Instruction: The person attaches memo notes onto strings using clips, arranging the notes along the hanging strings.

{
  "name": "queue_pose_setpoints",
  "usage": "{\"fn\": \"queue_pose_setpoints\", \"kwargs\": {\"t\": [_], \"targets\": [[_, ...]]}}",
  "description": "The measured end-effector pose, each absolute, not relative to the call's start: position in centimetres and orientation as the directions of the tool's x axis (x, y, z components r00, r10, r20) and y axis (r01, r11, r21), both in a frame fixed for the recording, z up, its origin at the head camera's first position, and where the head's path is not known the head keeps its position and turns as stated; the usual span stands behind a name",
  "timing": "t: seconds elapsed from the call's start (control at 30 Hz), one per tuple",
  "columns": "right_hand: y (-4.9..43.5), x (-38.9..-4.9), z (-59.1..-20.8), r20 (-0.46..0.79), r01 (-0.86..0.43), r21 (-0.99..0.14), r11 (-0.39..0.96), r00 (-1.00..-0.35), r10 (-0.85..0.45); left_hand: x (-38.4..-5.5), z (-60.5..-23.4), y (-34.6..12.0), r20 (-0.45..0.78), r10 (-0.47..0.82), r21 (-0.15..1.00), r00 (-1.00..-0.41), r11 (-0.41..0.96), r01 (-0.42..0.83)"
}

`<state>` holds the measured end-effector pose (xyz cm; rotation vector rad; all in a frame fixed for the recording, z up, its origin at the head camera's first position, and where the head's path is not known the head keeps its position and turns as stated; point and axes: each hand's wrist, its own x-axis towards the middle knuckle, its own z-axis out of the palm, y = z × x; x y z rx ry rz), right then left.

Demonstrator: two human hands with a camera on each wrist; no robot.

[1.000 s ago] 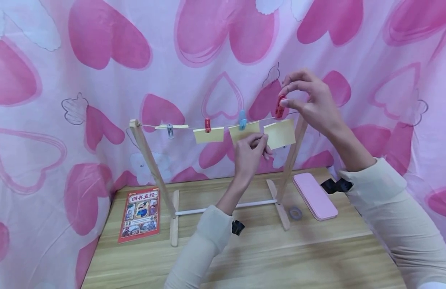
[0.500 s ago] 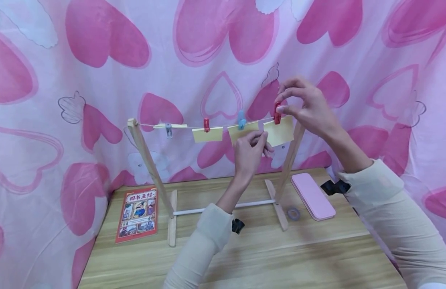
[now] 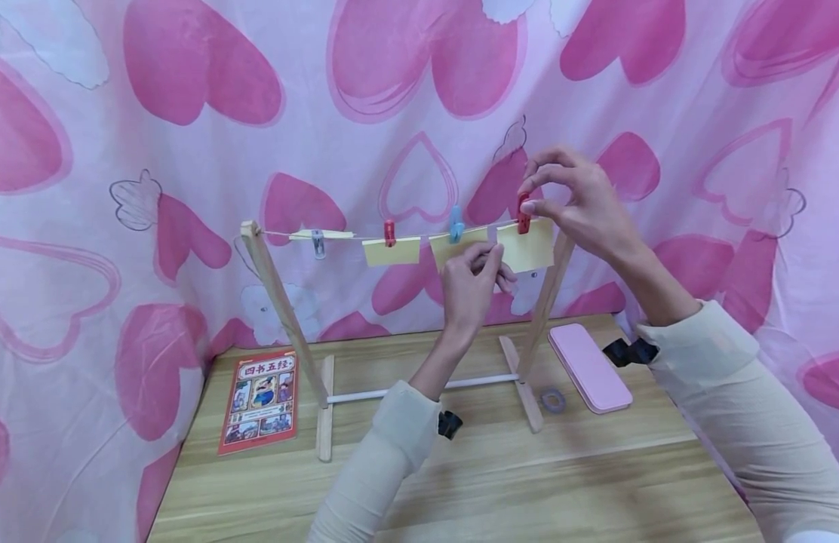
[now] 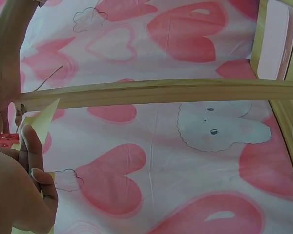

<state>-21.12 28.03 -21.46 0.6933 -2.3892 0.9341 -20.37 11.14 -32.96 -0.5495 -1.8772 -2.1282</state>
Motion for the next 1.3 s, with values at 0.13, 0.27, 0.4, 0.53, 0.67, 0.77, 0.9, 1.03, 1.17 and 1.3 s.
{"fn": "queue_pose_setpoints", "kwargs": {"t": [0.13,0.27,0.4,0.53,0.67,0.77,0.9,1.03,1.17,1.3], "targets": [[28.0,-21.1,-21.5,0.581,-0.604,-0.477,0.639,-0.762,-0.287,-20.4,-33.0,11.2,0.445,0.056,0.89,-0.894,-0.143,0.434],[28.1,-20.9,-21.5,0.562,-0.592,-0.46,0.662,-0.771,-0.299,-20.5,-33.1,11.3,0.44,0.056,0.893,-0.896,-0.133,0.43],[28.3,-20.7,-21.6,0.553,-0.583,-0.434,0.687,-0.774,-0.308,-20.5,-33.2,11.3,0.429,0.063,0.899,-0.901,-0.127,0.419],[28.3,-20.5,-21.6,0.541,-0.567,-0.442,0.695,-0.786,-0.298,-20.5,-33.4,11.4,0.417,0.067,0.905,-0.906,-0.126,0.407],[28.5,-20.1,-22.1,0.565,-0.57,-0.468,0.675,-0.781,-0.268,-20.4,-33.8,11.1,0.404,0.065,0.91,-0.913,-0.131,0.393],[28.5,-19.5,-22.9,0.649,-0.607,-0.455,0.652,-0.727,-0.224,-20.2,-34.4,10.6,0.379,0.069,0.92,-0.923,-0.136,0.368],[28.4,-17.9,-24.3,0.788,-0.667,-0.401,0.628,-0.601,-0.134,-19.6,-35.7,9.4,0.351,0.098,0.932,-0.931,-0.13,0.337],[27.9,-15.7,-26.6,0.858,-0.707,-0.36,0.609,-0.507,-0.081,-18.4,-38.0,8.0,0.363,0.132,0.931,-0.922,-0.088,0.354],[27.7,-13.9,-29.7,0.842,-0.753,-0.357,0.553,-0.516,-0.159,-16.5,-41.3,5.6,0.355,0.138,0.933,-0.924,0.013,0.361],[27.8,-13.0,-34.1,0.754,-0.772,-0.374,0.514,-0.575,-0.316,-14.2,-45.6,2.1,0.294,0.087,0.946,-0.952,0.119,0.302]]}}
